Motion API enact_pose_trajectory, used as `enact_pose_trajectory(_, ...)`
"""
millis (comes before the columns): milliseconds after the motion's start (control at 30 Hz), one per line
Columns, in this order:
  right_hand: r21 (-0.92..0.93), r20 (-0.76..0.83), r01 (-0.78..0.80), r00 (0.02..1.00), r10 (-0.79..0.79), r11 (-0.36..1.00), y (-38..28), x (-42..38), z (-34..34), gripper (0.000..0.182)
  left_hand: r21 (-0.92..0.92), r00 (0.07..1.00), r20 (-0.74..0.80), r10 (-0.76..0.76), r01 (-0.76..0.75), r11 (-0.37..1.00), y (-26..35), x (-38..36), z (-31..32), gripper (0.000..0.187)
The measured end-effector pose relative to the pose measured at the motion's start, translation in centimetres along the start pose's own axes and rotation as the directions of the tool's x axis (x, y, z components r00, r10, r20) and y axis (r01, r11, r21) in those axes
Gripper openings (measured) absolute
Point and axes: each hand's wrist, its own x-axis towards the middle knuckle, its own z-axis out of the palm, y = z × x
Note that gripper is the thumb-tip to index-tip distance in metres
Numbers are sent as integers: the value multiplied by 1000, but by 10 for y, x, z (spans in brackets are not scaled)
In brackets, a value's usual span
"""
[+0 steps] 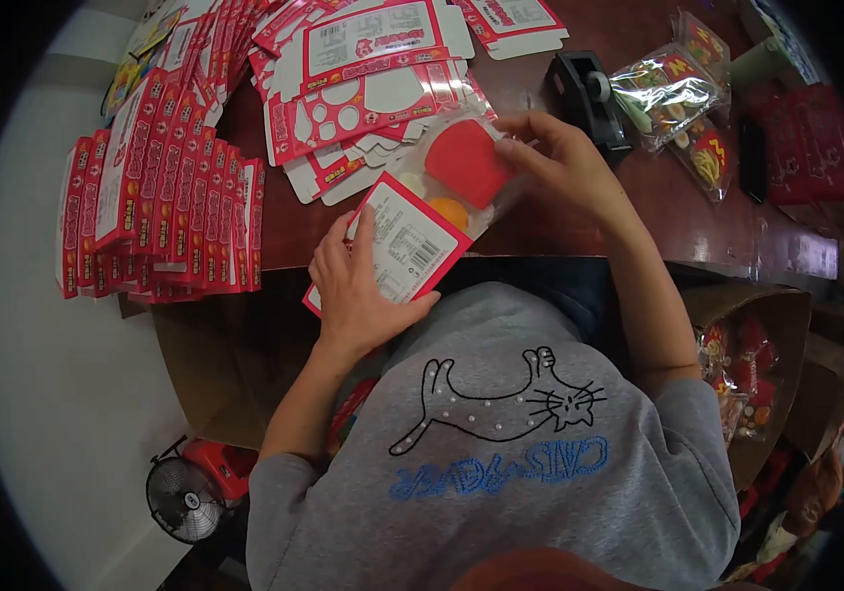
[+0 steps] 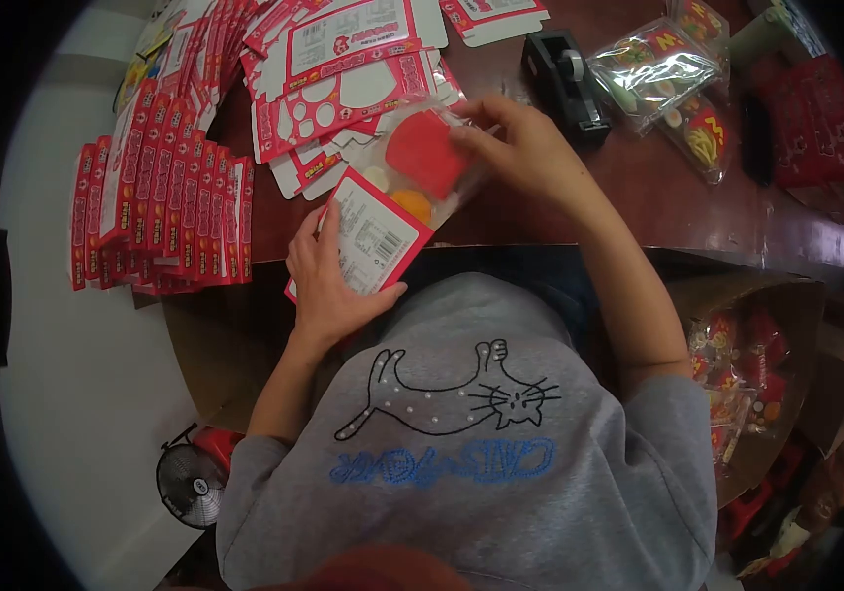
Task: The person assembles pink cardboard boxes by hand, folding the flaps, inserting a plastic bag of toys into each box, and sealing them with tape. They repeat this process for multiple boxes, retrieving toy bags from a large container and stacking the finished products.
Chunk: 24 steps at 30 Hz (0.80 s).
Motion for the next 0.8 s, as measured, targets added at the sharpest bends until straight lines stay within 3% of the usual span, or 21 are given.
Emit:
enact_pose_trajectory(67, -203, 65, 300, 954, -293, 932, -20, -17, 3, 38, -43, 994, -98, 53, -57, 997, 10, 7, 0, 125)
enact_pose_trajectory(133, -479, 84, 480, 858, -506, 735, -26, -35, 23, 31, -49, 989, -127, 82, -88, 995, 22, 11, 5, 125)
enact_pose_trajectory(167, -439, 59, 473, 864, -500, 764, -28, -40, 22, 36, -60, 975, -184, 121, -134, 989, 30, 26, 9, 125)
enact_pose_trajectory(200, -456, -90, 466, 823, -560, 758, -34, -39, 11, 40, -83, 962, -198, 189, -208, 975, 36, 38, 13, 125)
enact_pose_trajectory(267, -517, -338, 405, 713, -615, 754, -39, -42, -28, 55, -83, 950, -295, 101, -131, 988, 40, 50, 19, 125)
enact_pose_trajectory(300, -470, -480, 326, 685, -548, 820, -36, -39, -57, 58, -7, 960, -271, 74, -79, 997, 45, 57, 20, 125)
enact_pose_trajectory(333, -396, -611, 259, 642, -464, 881, -27, -36, -89, 61, -15, 960, -258, 112, -120, 993, 46, 63, 23, 125)
enact_pose_trajectory(400, -163, -803, 191, 544, -243, 968, -1, -21, -162, 74, 111, 985, -173, 3, 16, 994, 43, 80, 39, 118)
enact_pose_trajectory(467, -226, -890, -72, 421, -176, 971, 61, 1, -246, 87, 173, 982, -164, 97, -68, 983, 29, 85, 61, 113)
enact_pose_trajectory(533, -128, -923, -354, 385, 20, 926, 84, 11, -296, 96, 229, 971, -159, 178, -139, 964, 26, 88, 64, 109)
enact_pose_trajectory(567, -130, -931, -351, 366, 7, 927, 99, 24, -320, 96, 223, 977, -143, 160, -126, 967, 27, 88, 63, 106)
enact_pose_trajectory(600, -71, -853, -504, 478, 209, 861, 118, 38, -341, 92, 220, 983, -123, 138, -109, 970, 29, 88, 62, 103)
enact_pose_trajectory(667, -43, -741, -644, 533, 408, 764, 122, 51, -363, 89, 218, 983, -127, 136, -106, 970, 32, 90, 63, 102)
enact_pose_trajectory(733, -186, -632, -560, 697, 338, 808, 116, 64, -356, 87, 230, 986, -106, 126, -99, 968, 32, 90, 62, 101)
enact_pose_trajectory(800, -182, -546, -516, 761, 351, 837, 103, 78, -351, 82, 203, 989, -101, 108, -86, 975, 34, 91, 62, 100)
